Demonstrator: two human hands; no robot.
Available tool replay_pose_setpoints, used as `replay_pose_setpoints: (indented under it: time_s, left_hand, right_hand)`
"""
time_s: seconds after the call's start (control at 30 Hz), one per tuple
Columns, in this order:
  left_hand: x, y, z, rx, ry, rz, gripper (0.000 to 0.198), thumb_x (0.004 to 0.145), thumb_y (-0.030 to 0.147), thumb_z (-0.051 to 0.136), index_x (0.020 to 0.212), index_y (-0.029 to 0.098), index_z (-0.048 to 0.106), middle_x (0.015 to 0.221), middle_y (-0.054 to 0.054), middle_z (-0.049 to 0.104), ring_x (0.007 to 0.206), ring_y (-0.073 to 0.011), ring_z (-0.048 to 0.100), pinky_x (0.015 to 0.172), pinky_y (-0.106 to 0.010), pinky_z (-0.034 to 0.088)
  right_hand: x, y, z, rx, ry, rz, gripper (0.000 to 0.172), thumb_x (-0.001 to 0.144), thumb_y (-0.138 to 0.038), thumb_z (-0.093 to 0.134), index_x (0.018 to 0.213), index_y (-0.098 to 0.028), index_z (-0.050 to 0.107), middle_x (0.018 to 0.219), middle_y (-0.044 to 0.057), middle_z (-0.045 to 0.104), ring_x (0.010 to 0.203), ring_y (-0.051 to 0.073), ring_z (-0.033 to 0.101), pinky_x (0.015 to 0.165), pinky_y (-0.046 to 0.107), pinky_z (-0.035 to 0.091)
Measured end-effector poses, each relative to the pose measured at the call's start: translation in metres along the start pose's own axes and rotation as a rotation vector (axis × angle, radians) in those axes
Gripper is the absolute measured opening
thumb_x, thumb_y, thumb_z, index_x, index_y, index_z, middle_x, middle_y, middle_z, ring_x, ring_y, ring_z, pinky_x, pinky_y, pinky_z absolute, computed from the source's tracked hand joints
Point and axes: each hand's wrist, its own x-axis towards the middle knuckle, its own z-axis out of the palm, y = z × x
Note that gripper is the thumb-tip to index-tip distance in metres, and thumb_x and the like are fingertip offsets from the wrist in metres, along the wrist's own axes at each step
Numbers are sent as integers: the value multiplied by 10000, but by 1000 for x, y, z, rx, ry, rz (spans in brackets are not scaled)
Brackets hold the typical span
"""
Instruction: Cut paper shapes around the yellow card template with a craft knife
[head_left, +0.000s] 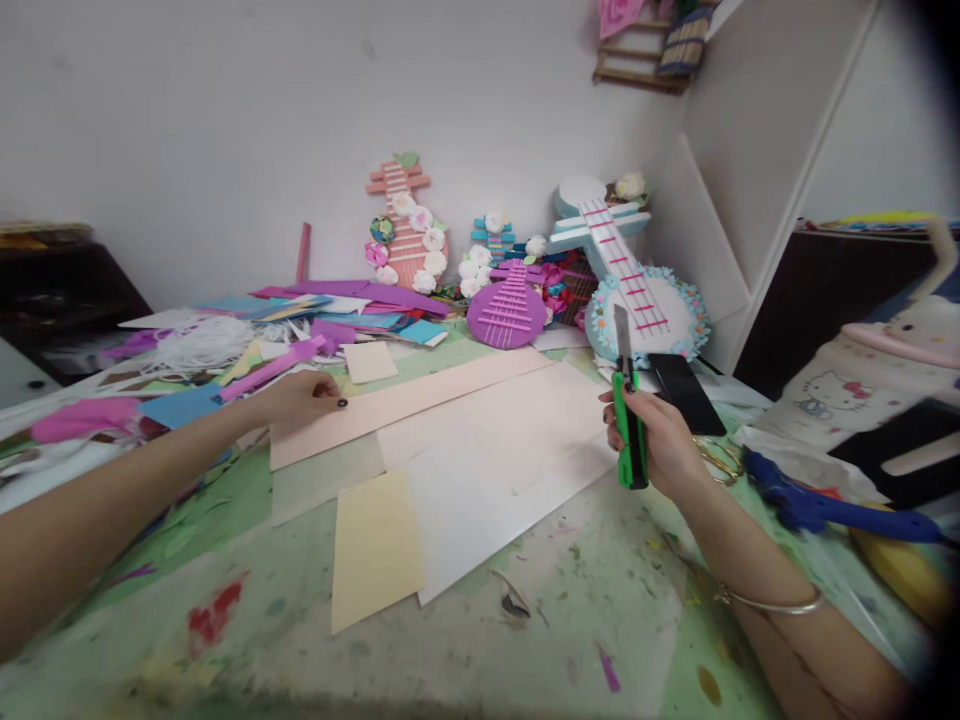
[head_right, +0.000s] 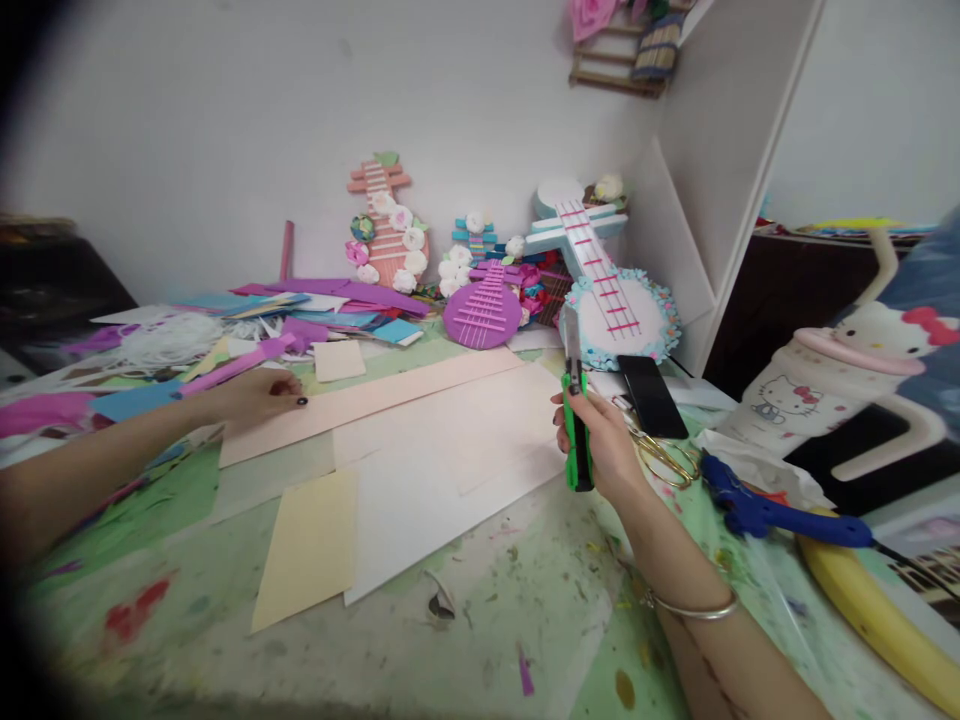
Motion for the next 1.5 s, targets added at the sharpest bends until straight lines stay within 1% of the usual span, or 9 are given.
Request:
replay_pose_setpoints:
  time_s: [0.13, 0.2, 0.33, 0.47, 0.73, 0.9, 1.0, 1.17, 1.5]
  left_hand:
    - [2, 1, -11, 72, -236, 32, 335, 935, 363, 597, 1190, 147, 584, 1180, -72, 603, 1004, -236, 623, 840, -415, 544]
    - [4, 2, -17, 104, -269, 34, 336, 937, 365, 594, 1193, 149, 582, 1182, -74, 602, 1005, -235, 623, 842, -416, 543]
    - [6, 3, -29, 167, -302, 43, 333, 938, 365, 591, 1192, 150, 582, 1180, -74, 603, 1003, -233, 623, 842, -415, 543]
    - [7, 2, -33, 219, -302, 48, 335, 936, 367, 594, 1189, 147, 584, 1177, -71, 604, 1002, -236, 623, 839, -413, 544]
    - [3, 10, -22, 268, -223, 59, 333, 937, 358, 595, 1197, 151, 579, 1182, -77, 602, 1000, -228, 624, 839, -414, 545]
    - [-20, 48, -17, 211, -92, 114, 258, 896, 379, 600, 1025, 156, 599, 1061, -74, 613, 953, -216, 592, 843, -381, 485]
    - [-49, 83, -10, 109, -187, 189, 280, 803, 501, 584, 813, 221, 583, 842, -18, 626, 768, -190, 579, 688, -282, 439]
    - [-91, 125, 2, 67, -325, 190, 456, 494, 551, 782, 737, 251, 540, 805, -29, 613, 726, -233, 557, 606, -297, 382]
    - [-97, 137, 2, 1, -427, 37, 411, 476, 379, 770, 658, 252, 424, 729, 3, 564, 677, -218, 513, 549, -287, 340]
  right_hand:
    - [-5, -1, 0, -481, -74, -31, 272, 612, -296, 779, 837, -163, 705, 600, -9, 651, 285, 67, 367, 336, 240, 279]
    - [-7, -1, 0, -787, -164, -141, 190, 656, -204, 706, 844, -185, 724, 533, -25, 624, 342, 124, 475, 411, 260, 374]
    - [-9, 4, 5, -1156, -466, -453, 433, 645, -28, 547, 986, -218, 734, 874, 46, 748, 836, 256, 660, 741, 327, 504]
    - [-11, 12, 10, -1185, -673, -511, 620, 666, 1, 521, 1252, -170, 629, 1275, 127, 645, 1224, 291, 541, 1018, 413, 435]
    - [-18, -6, 8, -1204, -828, -436, 525, 685, 14, 501, 1111, -217, 701, 1230, 90, 676, 1106, 280, 637, 943, 371, 479]
    - [-21, -11, 8, -1154, -871, -420, 579, 684, 23, 510, 1184, -212, 683, 1271, 89, 661, 1209, 268, 593, 1022, 375, 449]
    - [-21, -11, 2, -1128, -982, -404, 631, 670, 41, 528, 1234, -208, 665, 1356, 84, 607, 1328, 274, 492, 1103, 413, 383]
    - [-20, -13, -8, -1189, -1081, -333, 747, 651, 52, 537, 1314, -286, 608, 1485, 28, 474, 1420, 292, 356, 1151, 485, 308]
    - [-25, -21, -4, -1227, -1124, -288, 854, 546, 102, 436, 1294, -275, 603, 1477, 36, 483, 1442, 284, 311, 1163, 571, 207]
